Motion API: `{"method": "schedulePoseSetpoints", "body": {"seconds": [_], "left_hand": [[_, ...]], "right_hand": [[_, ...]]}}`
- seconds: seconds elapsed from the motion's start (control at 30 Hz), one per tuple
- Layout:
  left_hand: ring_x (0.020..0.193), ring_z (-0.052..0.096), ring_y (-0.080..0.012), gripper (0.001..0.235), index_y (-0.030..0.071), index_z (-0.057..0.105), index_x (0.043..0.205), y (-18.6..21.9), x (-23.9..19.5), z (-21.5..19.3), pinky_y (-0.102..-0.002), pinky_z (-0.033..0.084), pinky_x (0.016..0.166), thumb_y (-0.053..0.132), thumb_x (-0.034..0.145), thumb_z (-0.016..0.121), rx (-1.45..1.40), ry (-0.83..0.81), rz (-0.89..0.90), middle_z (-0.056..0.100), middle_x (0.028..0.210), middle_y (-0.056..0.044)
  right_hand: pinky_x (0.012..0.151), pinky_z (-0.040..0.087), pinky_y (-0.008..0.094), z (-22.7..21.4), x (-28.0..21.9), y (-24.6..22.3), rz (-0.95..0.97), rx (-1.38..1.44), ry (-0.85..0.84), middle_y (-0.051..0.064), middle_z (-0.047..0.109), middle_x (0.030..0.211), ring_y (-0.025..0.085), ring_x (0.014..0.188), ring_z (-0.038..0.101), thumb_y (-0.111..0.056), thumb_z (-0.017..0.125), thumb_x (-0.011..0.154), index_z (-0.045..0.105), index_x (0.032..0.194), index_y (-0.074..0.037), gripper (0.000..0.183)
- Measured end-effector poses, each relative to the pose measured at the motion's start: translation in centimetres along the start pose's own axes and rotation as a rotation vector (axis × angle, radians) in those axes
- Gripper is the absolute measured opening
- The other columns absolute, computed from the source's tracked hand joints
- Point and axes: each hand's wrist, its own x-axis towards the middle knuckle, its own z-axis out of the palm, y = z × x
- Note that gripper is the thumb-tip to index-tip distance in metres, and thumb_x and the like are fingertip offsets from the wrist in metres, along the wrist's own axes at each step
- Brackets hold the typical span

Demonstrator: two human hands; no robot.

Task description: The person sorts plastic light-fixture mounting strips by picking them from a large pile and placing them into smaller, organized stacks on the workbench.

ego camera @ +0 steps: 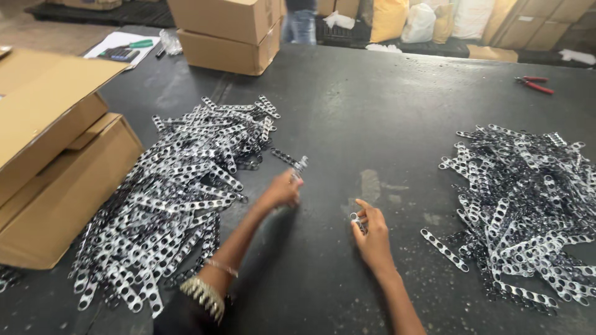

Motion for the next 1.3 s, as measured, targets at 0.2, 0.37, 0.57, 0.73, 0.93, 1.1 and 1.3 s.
{"method": "schedulePoseSetpoints", "body": {"seconds": [0.2, 0.37, 0.57, 0.73, 0.93, 1.1, 1.3], "left_hand": [[0.1, 0.068, -0.0381, 0.03, 0.013, 0.07, 0.11, 1.8, 6.8, -4.1, -0.051, 0.054, 0.082, 0.029, 0.084, 0.072, 0.691, 0.186, 0.295, 0.074, 0.105, -0.014], [0.094, 0.072, -0.0351, 0.03, 0.014, 0.076, 0.094, 2.8, 9.6, -3.8, -0.047, 0.058, 0.08, 0.037, 0.075, 0.082, 0.926, 0.102, 0.222, 0.075, 0.096, -0.013], [0.057, 0.057, -0.0102, 0.029, 0.008, 0.077, 0.074, 6.1, 5.6, 1.6, -0.033, 0.045, 0.052, 0.033, 0.075, 0.09, 0.097, -0.089, 0.247, 0.067, 0.062, -0.001], [0.045, 0.038, -0.0036, 0.023, 0.011, 0.075, 0.077, 8.5, -5.7, 7.9, -0.025, 0.025, 0.041, 0.031, 0.077, 0.087, -0.423, -0.298, -0.148, 0.05, 0.055, 0.007], [0.061, 0.06, -0.0015, 0.016, 0.007, 0.072, 0.088, 7.2, -11.7, 11.9, -0.022, 0.047, 0.053, 0.021, 0.083, 0.078, -0.506, -0.114, 0.016, 0.069, 0.073, 0.003], [0.066, 0.049, -0.0031, 0.018, 0.005, 0.063, 0.11, 6.5, -12.4, 9.3, -0.021, 0.037, 0.053, 0.02, 0.102, 0.066, -0.986, -0.536, -0.158, 0.061, 0.085, 0.004], [0.07, 0.053, -0.0046, 0.031, 0.002, 0.066, 0.121, 7.5, -13.7, 6.8, -0.021, 0.042, 0.059, 0.025, 0.103, 0.057, -0.953, -0.548, -0.173, 0.063, 0.086, 0.003]], "right_hand": [[0.07, 0.055, 0.03, 0.3, 0.0, 1.1, 0.094, 0.126, 0.043, 0.006, 0.064, 0.1, 0.016, 0.082, 0.063, 0.001, 0.071, 0.083, 0.062, 0.132, -0.011, 0.051], [0.07, 0.05, 0.026, 0.7, 0.4, 4.1, 0.521, 0.973, -0.112, 0.008, 0.068, 0.102, 0.014, 0.081, 0.058, -0.003, 0.071, 0.089, 0.066, 0.128, 0.002, 0.039], [0.079, 0.053, 0.031, 0.9, 0.6, 5.7, 0.53, 1.291, -0.106, 0.009, 0.068, 0.104, 0.016, 0.087, 0.063, -0.008, 0.063, 0.098, 0.06, 0.109, -0.001, 0.013], [0.077, 0.058, 0.042, 0.0, 0.5, 2.9, 0.616, 1.387, -0.122, 0.005, 0.066, 0.097, 0.017, 0.084, 0.067, -0.023, 0.053, 0.1, 0.055, 0.106, -0.012, 0.013], [0.067, 0.051, 0.03, 1.0, -0.4, 0.9, 0.665, 1.258, -0.29, 0.001, 0.068, 0.094, 0.012, 0.08, 0.063, -0.028, 0.055, 0.099, 0.06, 0.112, -0.011, 0.022], [0.061, 0.049, 0.026, 1.4, -0.3, 4.0, 0.663, 1.254, -0.245, -0.002, 0.059, 0.08, 0.009, 0.069, 0.057, -0.024, 0.061, 0.102, 0.057, 0.11, -0.006, 0.02], [0.04, 0.032, 0.021, 0.0, 0.1, 2.9, 0.731, 1.37, -0.284, -0.007, 0.042, 0.058, 0.003, 0.043, 0.038, -0.03, 0.064, 0.098, 0.063, 0.103, -0.005, 0.025]]}}
